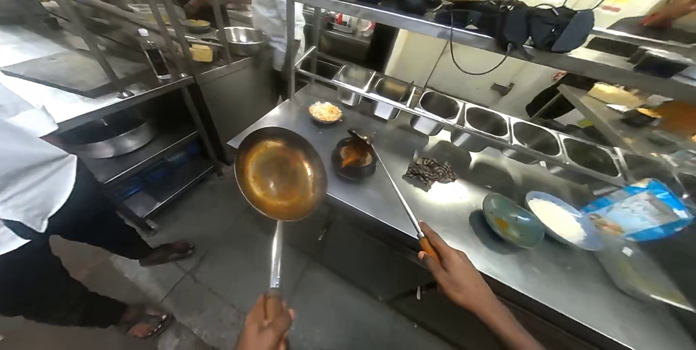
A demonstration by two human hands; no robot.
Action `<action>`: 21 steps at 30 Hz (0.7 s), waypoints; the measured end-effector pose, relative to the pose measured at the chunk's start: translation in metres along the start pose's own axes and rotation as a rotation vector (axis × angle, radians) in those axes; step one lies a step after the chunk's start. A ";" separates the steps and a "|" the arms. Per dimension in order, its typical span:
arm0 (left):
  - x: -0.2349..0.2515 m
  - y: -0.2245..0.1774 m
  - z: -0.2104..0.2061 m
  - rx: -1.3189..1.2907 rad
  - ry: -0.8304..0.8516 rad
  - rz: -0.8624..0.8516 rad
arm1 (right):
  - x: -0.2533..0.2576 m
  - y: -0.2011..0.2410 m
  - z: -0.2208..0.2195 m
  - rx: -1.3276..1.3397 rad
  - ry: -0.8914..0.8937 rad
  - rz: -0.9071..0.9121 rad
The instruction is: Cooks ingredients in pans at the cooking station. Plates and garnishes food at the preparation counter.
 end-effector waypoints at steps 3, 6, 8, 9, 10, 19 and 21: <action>-0.001 0.000 -0.001 0.002 -0.006 0.016 | 0.002 0.001 -0.003 -0.055 0.013 -0.022; -0.002 0.000 0.000 -0.002 -0.003 0.026 | -0.003 0.002 -0.002 -0.048 -0.048 0.004; -0.002 0.001 0.000 -0.001 -0.003 0.021 | -0.006 0.001 -0.005 -0.040 -0.088 0.043; -0.002 0.001 0.000 0.000 -0.003 0.019 | -0.005 0.000 -0.007 -0.040 -0.070 0.040; -0.002 0.002 0.000 -0.004 -0.003 0.018 | -0.005 -0.002 -0.009 -0.036 -0.035 0.025; -0.004 -0.001 -0.001 -0.051 0.003 0.026 | -0.006 -0.006 -0.017 0.012 -0.035 -0.001; -0.004 -0.001 -0.001 -0.051 0.002 0.017 | -0.005 -0.006 -0.018 0.113 -0.024 0.008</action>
Point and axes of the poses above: each hand's wrist, its own x-axis towards the middle knuckle, its own z-axis out of the back of the hand, y = z × x, the point moved 6 cm from there along x, towards the middle knuckle, and after that the axes turned 11 degrees about y, right-handed, at the moved point
